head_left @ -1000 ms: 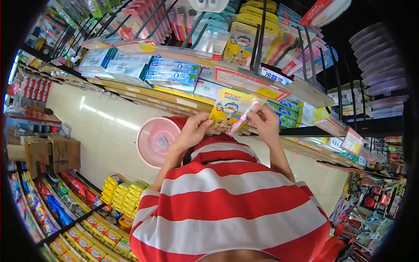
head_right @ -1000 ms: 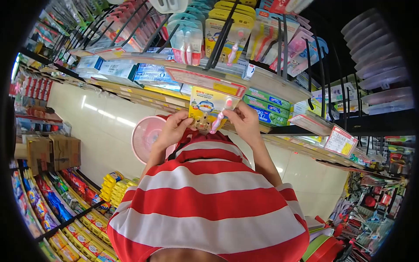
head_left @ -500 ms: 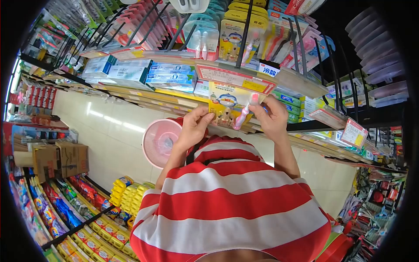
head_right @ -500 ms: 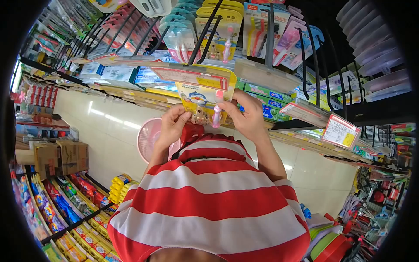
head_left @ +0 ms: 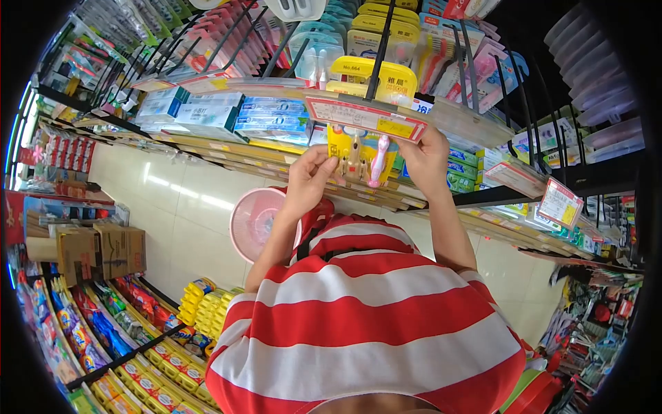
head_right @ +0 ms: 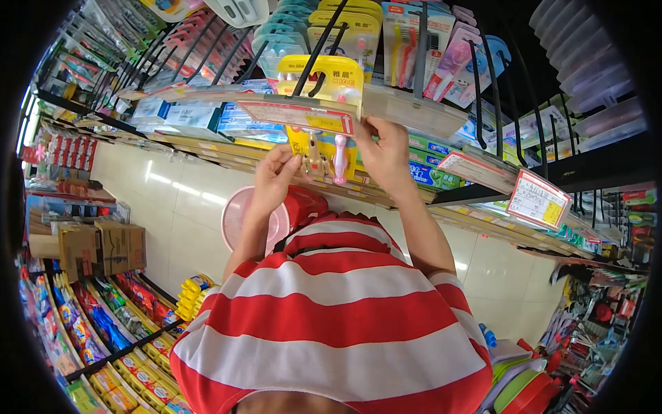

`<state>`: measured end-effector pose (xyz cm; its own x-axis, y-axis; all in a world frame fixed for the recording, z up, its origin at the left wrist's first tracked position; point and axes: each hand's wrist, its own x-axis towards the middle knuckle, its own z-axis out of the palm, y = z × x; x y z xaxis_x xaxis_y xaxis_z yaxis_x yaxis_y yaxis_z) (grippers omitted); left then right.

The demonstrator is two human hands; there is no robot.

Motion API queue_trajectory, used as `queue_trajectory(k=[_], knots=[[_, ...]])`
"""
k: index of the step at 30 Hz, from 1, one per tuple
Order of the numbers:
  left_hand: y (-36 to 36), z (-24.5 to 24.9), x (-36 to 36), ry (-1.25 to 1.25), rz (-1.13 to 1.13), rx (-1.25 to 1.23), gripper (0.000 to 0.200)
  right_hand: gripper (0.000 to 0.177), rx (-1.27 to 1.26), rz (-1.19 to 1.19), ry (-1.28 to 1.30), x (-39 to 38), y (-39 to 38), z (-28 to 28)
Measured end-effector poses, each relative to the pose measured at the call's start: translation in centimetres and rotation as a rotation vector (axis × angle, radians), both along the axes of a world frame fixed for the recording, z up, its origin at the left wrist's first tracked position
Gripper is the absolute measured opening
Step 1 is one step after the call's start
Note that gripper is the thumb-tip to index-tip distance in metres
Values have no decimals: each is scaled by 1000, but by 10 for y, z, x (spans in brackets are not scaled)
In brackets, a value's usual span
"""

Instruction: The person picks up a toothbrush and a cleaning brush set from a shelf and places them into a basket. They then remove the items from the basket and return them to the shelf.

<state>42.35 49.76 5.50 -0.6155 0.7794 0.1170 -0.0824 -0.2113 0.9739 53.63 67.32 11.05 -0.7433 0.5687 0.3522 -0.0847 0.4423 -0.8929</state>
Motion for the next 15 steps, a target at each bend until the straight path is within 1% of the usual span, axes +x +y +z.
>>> queue_trajectory(k=[1, 4, 7, 10, 13, 15], knots=[[5, -2, -3, 3, 12, 6, 20, 16, 23, -18, -66, -3, 4, 0], [24, -16, -17, 19, 51, 39, 18, 17, 87, -47, 166, -21, 17, -20], [42, -29, -30, 40, 109, 65, 17, 18, 83, -29, 180, -37, 39, -39], [57, -26, -35, 44, 174, 28, 17, 21, -91, -25, 91, -47, 51, -28], [69, -25, -39, 30, 179, 0, 19, 23, -196, 16, 181, -53, 51, -12], [77, -37, -46, 55, 147, -14, 22, 22, -187, -31, 151, -59, 59, -14]])
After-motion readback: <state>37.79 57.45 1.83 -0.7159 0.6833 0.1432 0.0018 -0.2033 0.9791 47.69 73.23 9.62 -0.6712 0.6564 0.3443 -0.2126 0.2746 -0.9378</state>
